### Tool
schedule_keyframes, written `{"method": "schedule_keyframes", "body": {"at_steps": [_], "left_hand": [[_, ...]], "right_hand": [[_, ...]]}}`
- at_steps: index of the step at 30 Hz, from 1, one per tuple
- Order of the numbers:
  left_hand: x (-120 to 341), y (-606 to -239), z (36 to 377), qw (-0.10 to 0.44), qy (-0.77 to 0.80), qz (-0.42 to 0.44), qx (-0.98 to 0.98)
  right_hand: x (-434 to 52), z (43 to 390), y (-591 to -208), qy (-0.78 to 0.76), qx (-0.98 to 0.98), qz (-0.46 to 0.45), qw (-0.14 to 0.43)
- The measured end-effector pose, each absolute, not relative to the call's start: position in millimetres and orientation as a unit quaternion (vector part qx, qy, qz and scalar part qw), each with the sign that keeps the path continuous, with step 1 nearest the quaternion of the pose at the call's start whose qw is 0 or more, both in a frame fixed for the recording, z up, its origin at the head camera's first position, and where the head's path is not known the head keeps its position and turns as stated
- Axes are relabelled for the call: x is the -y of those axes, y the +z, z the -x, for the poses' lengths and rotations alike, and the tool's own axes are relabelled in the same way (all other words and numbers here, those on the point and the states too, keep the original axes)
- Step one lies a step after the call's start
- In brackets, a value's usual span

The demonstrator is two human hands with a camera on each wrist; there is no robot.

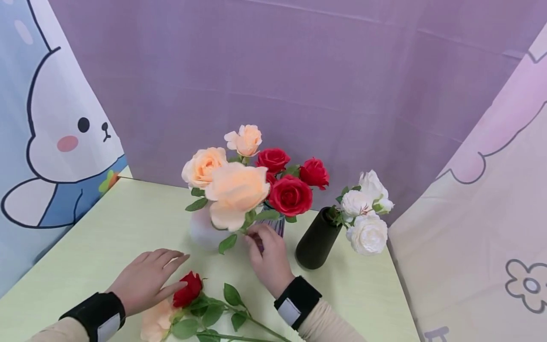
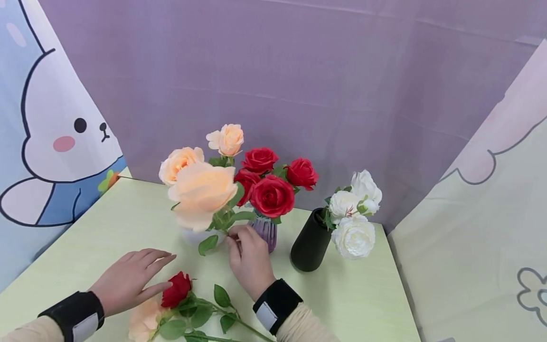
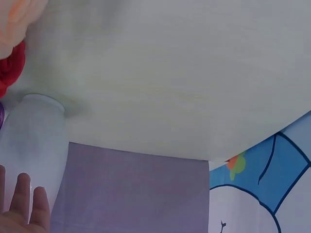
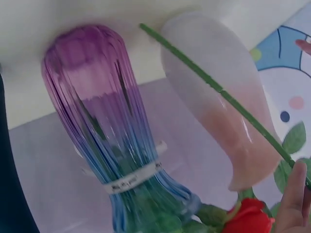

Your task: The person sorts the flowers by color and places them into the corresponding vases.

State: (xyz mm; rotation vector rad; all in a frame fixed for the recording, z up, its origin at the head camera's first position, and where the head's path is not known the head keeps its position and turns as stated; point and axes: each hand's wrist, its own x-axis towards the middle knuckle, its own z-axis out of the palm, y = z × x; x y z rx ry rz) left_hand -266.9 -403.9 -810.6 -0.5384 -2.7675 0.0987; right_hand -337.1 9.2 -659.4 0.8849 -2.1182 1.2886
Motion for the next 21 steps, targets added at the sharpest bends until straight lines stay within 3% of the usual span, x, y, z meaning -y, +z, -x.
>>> {"method": "schedule_keyframes", "body": {"at_steps": [8,21], "left_hand": [[401,-787,283,0.166,0.044,0.197,0.965],[410,-786,297,0.176,0.045,0.196,0.964]], "right_hand": [[-13,333,-593,0.547,0.741,-0.324,0.219],[-16,323,-509,0.592,0.721,-0.295,0.209]]}}
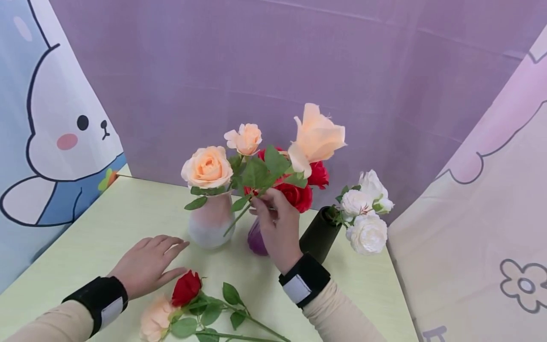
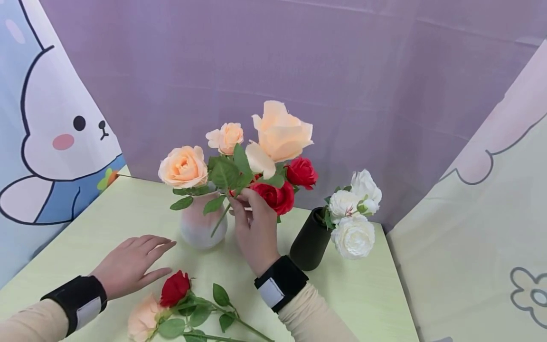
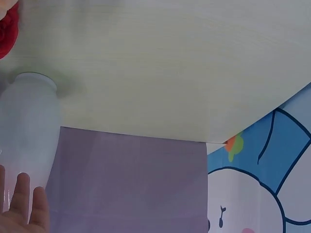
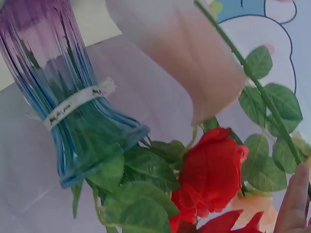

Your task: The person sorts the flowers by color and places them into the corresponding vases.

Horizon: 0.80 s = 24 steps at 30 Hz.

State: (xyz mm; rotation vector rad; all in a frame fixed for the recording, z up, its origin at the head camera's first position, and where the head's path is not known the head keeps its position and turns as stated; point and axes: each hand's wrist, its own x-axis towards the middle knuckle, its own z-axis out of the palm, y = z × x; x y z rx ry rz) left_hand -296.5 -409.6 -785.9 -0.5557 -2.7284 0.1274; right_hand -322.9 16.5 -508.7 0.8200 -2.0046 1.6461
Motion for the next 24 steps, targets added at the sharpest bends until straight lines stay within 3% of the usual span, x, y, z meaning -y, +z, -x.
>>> {"method": "schedule_keyframes", "body": {"at_steps": [13,19,24], "left_hand": [[406,-793,298,0.174,0.041,0.191,0.965],[413,-803,293,0.174,0.039,0.176,0.968],[413,-814,292,0.173,0.037,0.171,0.969]], "right_hand": [[-22,343,-478,0.664,0.647,-0.287,0.242],[-26,335,-454,0.703,0.595,-0.311,0.232],[-27,340,-459,0.695,0.606,-0.305,0.237]]}}
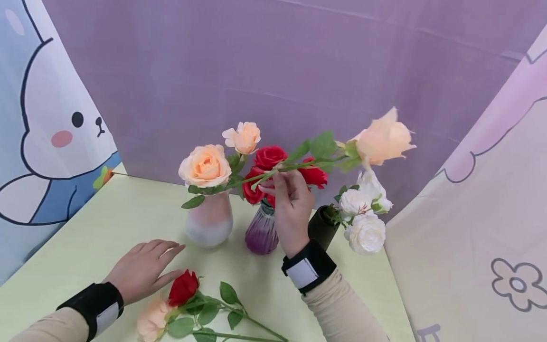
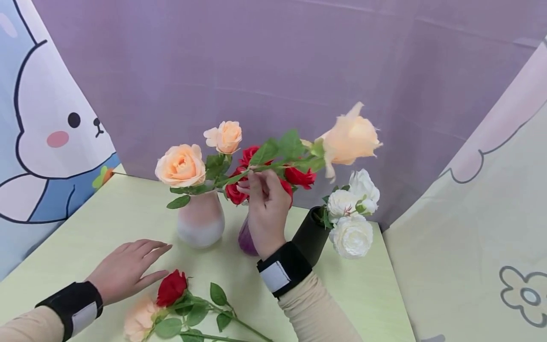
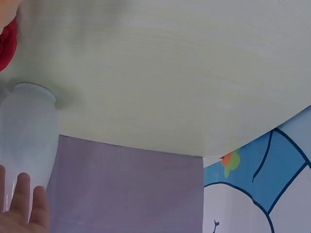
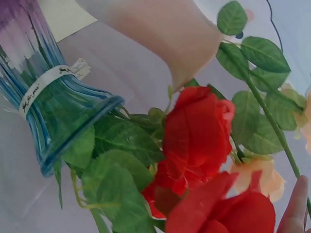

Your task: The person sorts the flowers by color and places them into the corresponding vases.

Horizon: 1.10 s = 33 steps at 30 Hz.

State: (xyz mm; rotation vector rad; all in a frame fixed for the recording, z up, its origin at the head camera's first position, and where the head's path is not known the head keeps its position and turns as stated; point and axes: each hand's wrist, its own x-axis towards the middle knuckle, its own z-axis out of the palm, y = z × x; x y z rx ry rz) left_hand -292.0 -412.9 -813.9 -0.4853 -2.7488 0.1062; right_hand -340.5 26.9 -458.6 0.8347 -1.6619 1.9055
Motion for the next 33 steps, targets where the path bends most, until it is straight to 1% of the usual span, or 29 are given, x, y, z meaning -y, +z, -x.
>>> {"method": "schedule_keyframes", "body": {"at_steps": [6,9,13,17,21,26,28,33], "left_hand": [[417,-830,289,0.175,0.031,0.17,0.969],[418,-831,287,0.174,0.03,0.173,0.969],[419,-832,285,0.173,0.032,0.17,0.97],[419,-832,284,0.169,0.029,0.168,0.971],[416,-830,282,0.169,0.025,0.168,0.971],[412,-827,278,0.16,0.021,0.173,0.972],[411,-826,277,0.157,0.021,0.173,0.972],[412,-825,273,0.16,0.023,0.163,0.973]], "right_hand": [[-12,354,-485,0.649,0.674,-0.261,0.237],[-4,356,-491,0.604,0.716,-0.259,0.235],[10,361,-498,0.546,0.766,-0.259,0.217],[28,373,-509,0.504,0.802,-0.253,0.199],[48,392,-531,0.466,0.825,-0.255,0.194],[70,415,-569,0.422,0.845,-0.252,0.21],[78,424,-583,0.4,0.853,-0.247,0.228],[97,441,-607,0.351,0.869,-0.242,0.253]]}}
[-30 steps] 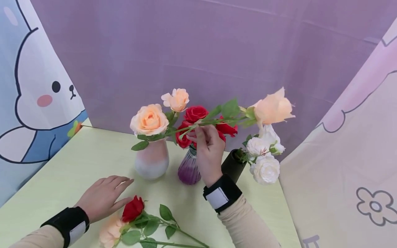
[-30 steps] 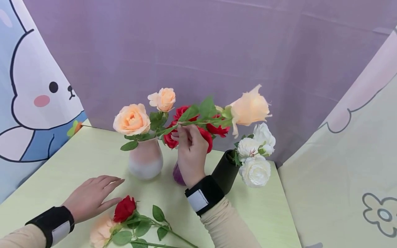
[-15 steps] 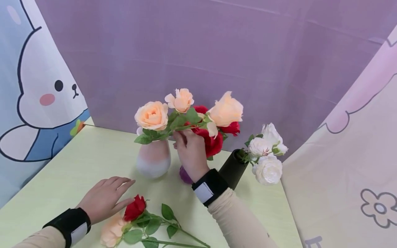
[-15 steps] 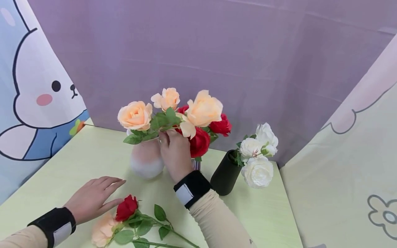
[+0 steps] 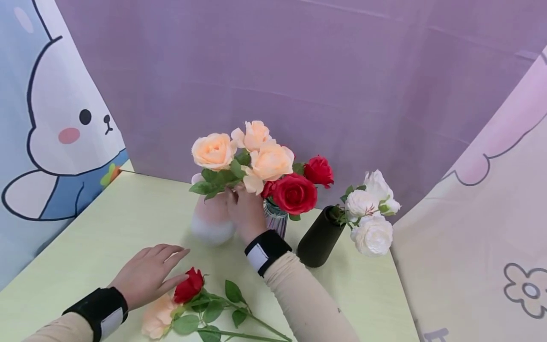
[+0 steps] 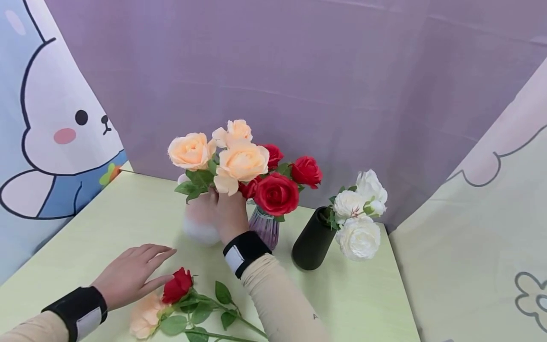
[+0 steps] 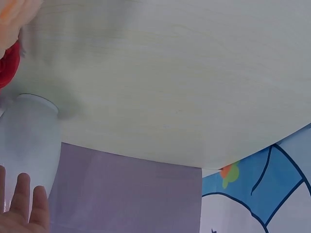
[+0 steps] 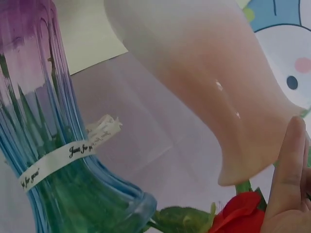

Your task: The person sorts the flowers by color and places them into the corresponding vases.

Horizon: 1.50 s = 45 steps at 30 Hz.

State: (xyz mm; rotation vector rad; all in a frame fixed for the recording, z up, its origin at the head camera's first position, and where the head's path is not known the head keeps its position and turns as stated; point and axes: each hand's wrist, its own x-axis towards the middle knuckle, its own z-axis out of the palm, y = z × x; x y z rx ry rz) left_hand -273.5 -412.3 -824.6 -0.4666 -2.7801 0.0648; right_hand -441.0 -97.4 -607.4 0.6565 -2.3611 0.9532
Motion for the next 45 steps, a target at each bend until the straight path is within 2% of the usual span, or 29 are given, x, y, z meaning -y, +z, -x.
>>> {"method": "schedule_keyframes", "body": {"at_steps": [3,8,11,22,30,37,45], "left_hand": [[413,-827,274,0.161,0.022,0.165,0.973],[412,-831,276,0.16,0.02,0.171,0.972],[413,-835,276,0.16,0.023,0.17,0.972],[414,-841,276,0.157,0.021,0.165,0.973],[411,-844,276,0.158,0.014,0.175,0.972],[406,-840,273,0.154,0.015,0.178,0.972],[399,-837,269,0.153,0.009,0.181,0.972]], "right_hand": [[106,450,-619,0.336,0.881,-0.238,0.234],[114,458,-634,0.351,0.893,-0.224,0.169],[115,460,-639,0.363,0.892,-0.219,0.158],[104,438,-627,0.453,0.841,-0.225,0.192],[90,419,-630,0.529,0.798,-0.234,0.172],[72,397,-648,0.525,0.798,-0.252,0.152],[45,372,-642,0.452,0.82,-0.279,0.214]]}}
